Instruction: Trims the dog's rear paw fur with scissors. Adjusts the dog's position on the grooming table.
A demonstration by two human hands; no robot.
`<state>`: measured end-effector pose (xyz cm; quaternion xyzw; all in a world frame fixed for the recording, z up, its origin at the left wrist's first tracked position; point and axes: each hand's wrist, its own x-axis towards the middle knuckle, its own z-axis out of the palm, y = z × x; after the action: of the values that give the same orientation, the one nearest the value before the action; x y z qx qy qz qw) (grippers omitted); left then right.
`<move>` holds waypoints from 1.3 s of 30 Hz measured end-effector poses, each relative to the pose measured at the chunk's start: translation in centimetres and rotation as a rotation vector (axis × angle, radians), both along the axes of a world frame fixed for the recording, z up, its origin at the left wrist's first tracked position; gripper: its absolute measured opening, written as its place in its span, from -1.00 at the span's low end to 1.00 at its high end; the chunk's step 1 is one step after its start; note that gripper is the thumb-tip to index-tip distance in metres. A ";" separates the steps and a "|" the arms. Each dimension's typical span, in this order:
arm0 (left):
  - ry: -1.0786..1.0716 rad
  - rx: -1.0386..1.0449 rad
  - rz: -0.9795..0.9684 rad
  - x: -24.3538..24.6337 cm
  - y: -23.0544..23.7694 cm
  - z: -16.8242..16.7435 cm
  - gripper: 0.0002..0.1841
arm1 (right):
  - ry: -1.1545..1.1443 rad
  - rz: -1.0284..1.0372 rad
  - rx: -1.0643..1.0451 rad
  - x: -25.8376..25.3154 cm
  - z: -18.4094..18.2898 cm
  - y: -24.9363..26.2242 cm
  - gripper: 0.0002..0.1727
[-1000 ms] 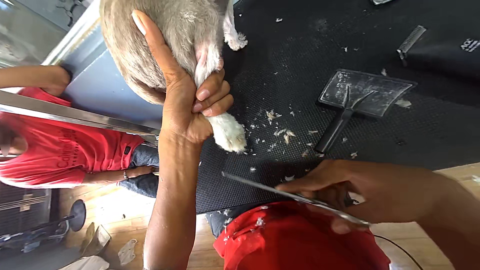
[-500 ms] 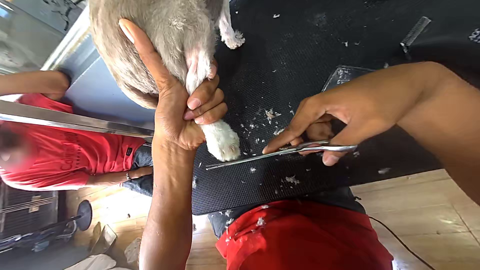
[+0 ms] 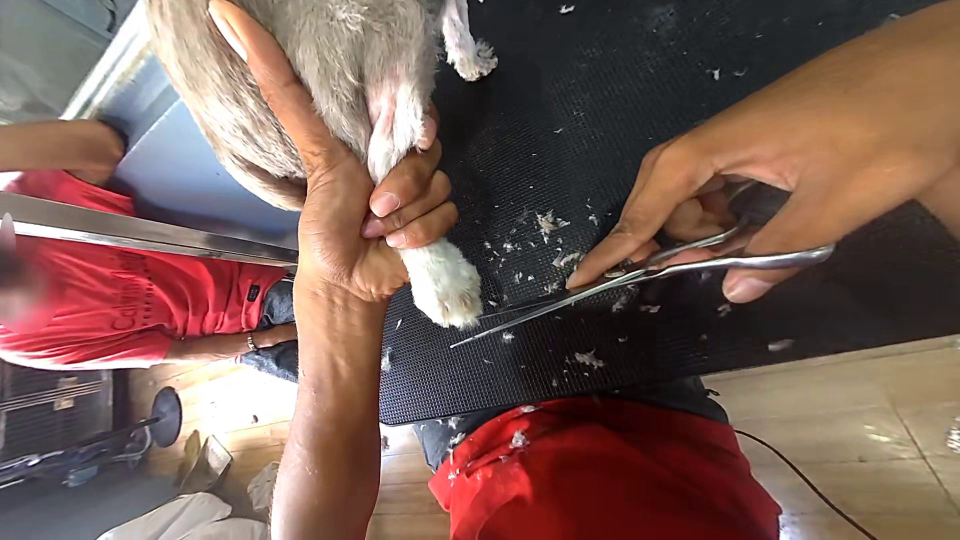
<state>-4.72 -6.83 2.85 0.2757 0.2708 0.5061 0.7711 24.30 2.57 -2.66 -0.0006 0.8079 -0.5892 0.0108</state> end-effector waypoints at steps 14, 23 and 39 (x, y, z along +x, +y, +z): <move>-0.001 0.047 -0.005 -0.1 -0.3 -0.2 0.05 | 0.068 0.031 0.035 -0.7 -0.2 0.6 -0.28; -0.055 0.028 0.008 -0.3 -0.1 -0.3 0.06 | 0.063 0.045 0.015 -0.8 -0.3 0.8 -0.29; -0.137 0.058 0.002 -0.4 0.0 -0.5 0.09 | 0.075 -0.042 -0.153 0.9 -3.6 -4.3 -0.26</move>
<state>-5.14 -6.81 2.30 0.2623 0.2031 0.5321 0.7790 25.18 -1.73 -6.23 -0.0066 0.7603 -0.6488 -0.0317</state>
